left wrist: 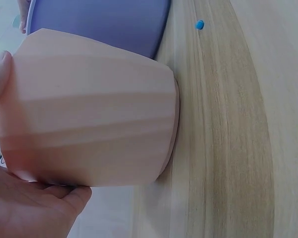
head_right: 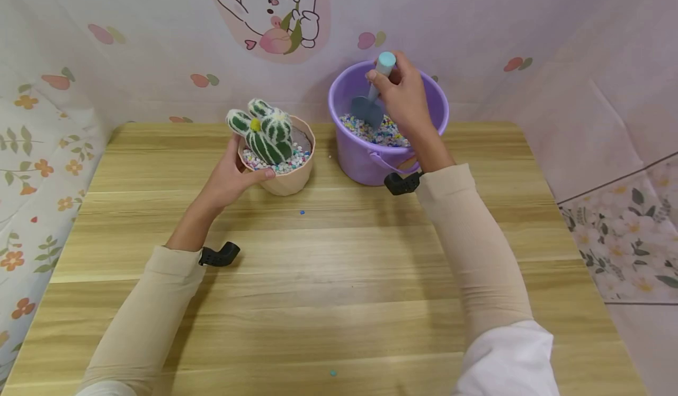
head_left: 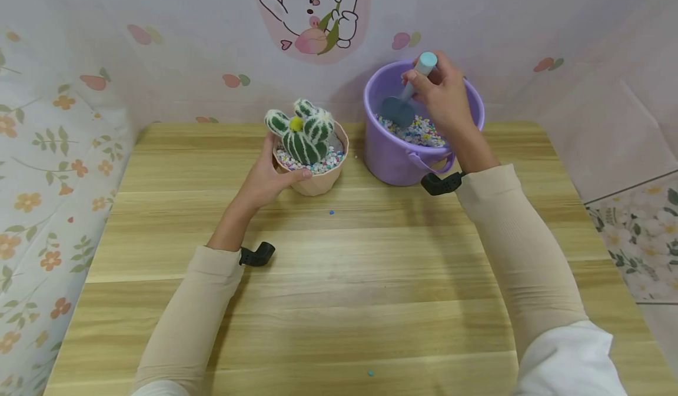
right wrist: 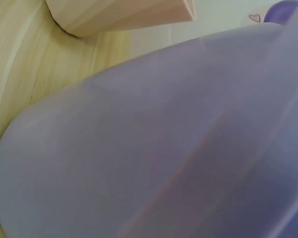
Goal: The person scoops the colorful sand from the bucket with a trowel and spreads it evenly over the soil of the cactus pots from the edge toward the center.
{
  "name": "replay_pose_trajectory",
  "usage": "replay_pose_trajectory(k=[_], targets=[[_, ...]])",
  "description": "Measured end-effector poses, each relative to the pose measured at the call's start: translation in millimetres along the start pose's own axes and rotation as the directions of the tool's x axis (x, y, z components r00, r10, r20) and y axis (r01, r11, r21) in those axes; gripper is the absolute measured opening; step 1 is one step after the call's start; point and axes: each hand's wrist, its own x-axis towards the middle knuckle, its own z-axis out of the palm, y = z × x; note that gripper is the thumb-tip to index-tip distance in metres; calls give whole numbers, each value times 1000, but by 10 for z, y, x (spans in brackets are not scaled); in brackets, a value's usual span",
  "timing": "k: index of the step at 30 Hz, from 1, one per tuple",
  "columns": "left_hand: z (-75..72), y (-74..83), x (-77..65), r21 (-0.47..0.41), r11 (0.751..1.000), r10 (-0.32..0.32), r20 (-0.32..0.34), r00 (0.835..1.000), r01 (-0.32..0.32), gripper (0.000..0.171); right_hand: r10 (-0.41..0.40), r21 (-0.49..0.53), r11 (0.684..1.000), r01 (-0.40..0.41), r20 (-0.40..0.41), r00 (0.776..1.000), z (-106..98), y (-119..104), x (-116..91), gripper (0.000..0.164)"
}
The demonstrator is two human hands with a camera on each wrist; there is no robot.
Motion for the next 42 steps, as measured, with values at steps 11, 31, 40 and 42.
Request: replay_pose_trajectory(k=[11, 31, 40, 42], targets=[[4, 18, 12, -7, 1000, 9, 4, 1000, -9, 100, -12, -20, 1000, 12, -24, 1000, 24, -62, -13, 22], [6, 0, 16, -9, 1000, 1, 0, 1000, -1, 102, 172, 234, 966, -107, -274, 946, -114, -72, -4, 31], [4, -3, 8, 8, 1000, -14, -1, 1000, 14, 102, 306, 343, 920, -191, -322, 896, -151, -62, -2, 30], [5, -7, 8, 6, 1000, -13, 2, 1000, 13, 102, 335, 361, 909, -209, -332, 882, -161, -62, 1, 29]])
